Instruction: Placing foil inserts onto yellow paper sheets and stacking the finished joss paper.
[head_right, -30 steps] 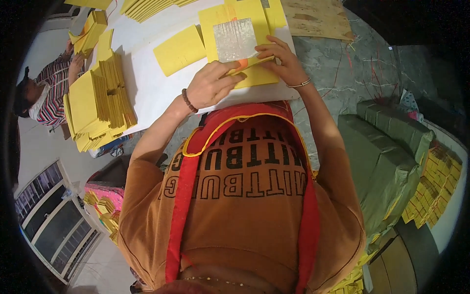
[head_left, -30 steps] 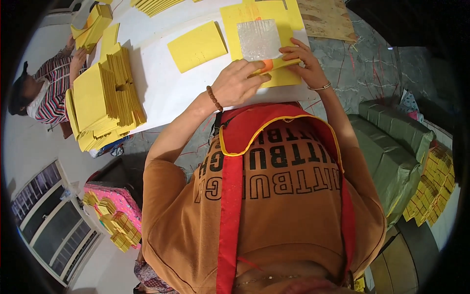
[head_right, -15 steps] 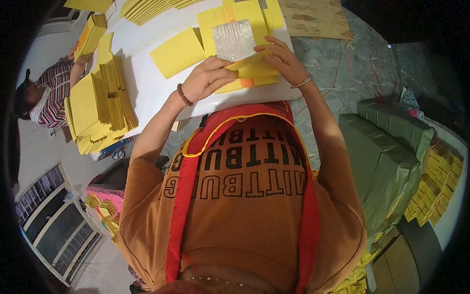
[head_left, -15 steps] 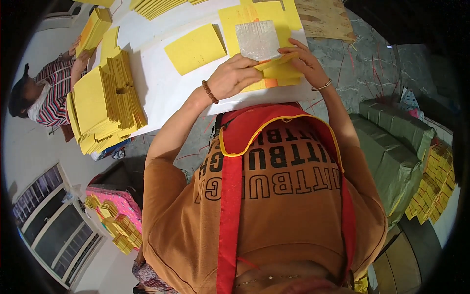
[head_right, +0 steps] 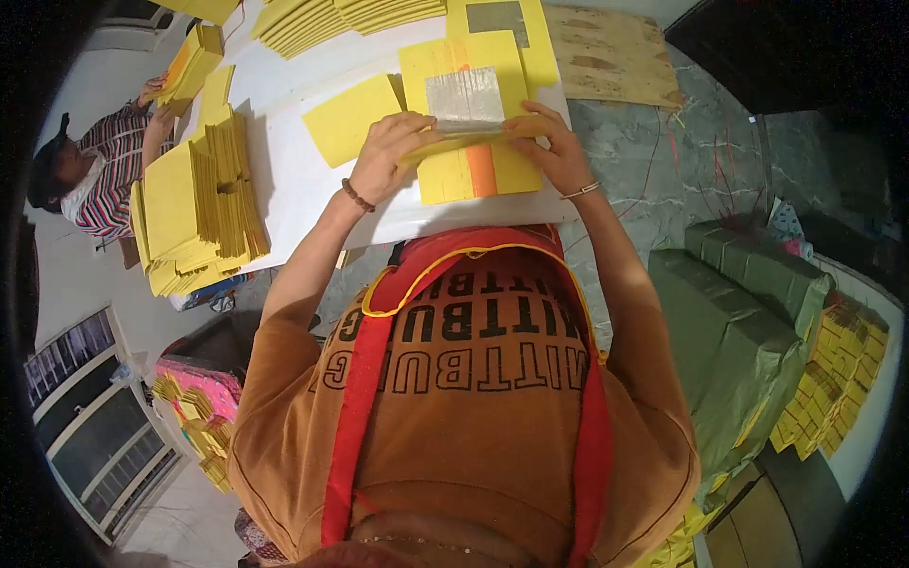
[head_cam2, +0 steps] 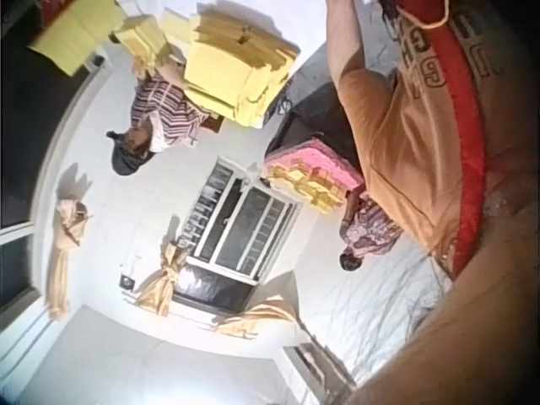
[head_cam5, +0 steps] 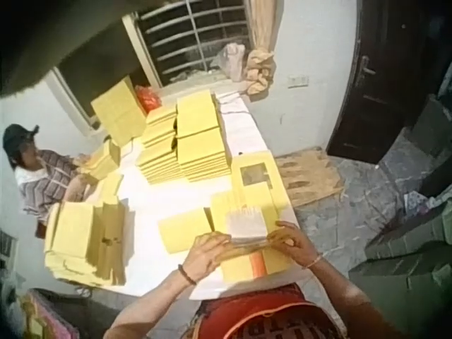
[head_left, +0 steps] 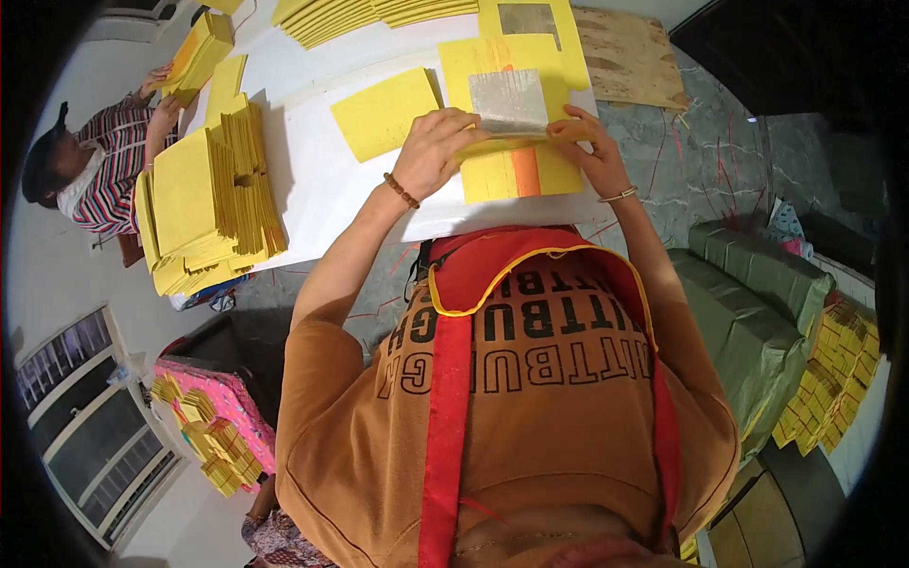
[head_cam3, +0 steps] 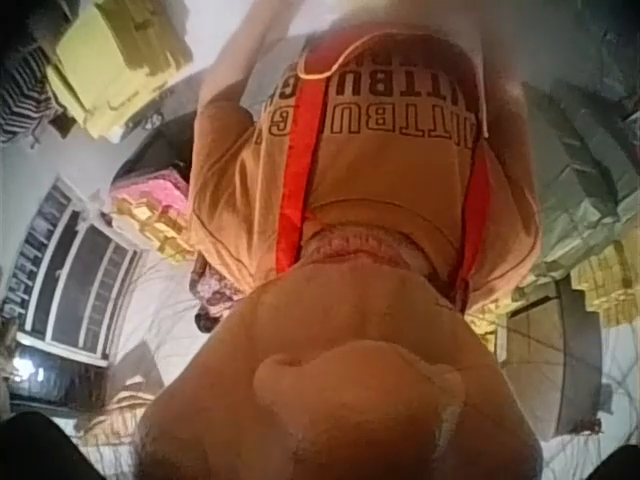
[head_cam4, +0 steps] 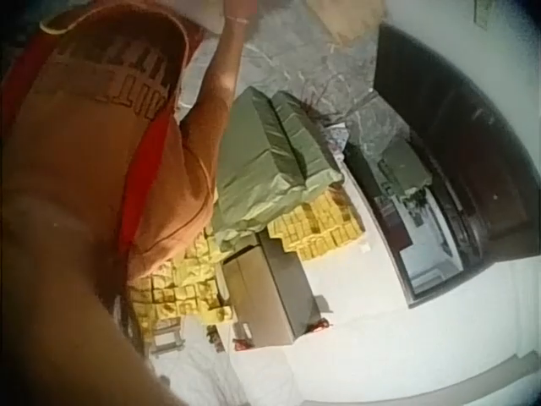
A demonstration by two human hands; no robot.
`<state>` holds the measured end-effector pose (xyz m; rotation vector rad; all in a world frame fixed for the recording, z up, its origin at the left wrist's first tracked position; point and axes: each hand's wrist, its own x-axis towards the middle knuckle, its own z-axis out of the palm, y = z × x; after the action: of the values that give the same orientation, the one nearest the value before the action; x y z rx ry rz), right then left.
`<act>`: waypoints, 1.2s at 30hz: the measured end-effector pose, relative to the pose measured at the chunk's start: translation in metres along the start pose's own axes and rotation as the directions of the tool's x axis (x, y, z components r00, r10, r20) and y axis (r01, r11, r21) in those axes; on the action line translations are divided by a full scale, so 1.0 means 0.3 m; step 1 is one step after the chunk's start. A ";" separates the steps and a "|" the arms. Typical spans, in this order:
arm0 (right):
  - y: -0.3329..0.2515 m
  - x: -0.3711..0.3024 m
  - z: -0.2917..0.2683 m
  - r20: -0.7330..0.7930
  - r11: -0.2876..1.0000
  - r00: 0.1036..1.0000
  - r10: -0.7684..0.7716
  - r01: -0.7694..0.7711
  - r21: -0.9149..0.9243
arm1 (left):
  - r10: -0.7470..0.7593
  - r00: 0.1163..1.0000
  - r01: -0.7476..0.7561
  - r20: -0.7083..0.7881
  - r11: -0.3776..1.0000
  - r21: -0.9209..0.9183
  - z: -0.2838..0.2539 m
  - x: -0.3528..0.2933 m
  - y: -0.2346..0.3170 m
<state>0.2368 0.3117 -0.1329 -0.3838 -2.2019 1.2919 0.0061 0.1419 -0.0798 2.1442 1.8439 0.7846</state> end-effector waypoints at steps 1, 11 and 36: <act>-0.021 0.009 -0.007 0.009 1.000 1.000 -0.007 0.007 0.001 | 0.042 0.999 -0.041 -0.015 0.994 0.104 0.014 -0.015 -0.017; -0.149 -0.048 -0.023 0.179 0.953 0.984 -0.021 0.074 -0.295 | 0.090 0.992 -0.096 -0.089 0.993 -0.064 -0.003 -0.077 0.091; -0.092 0.098 0.058 -0.167 0.861 0.847 0.505 -0.508 0.025 | -0.790 0.602 0.571 0.116 0.325 -0.753 0.064 0.071 -0.011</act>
<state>0.2036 0.3005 -0.1062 -1.1051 -2.0385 1.4342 0.0149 0.1666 -0.0921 0.6089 1.8192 1.3107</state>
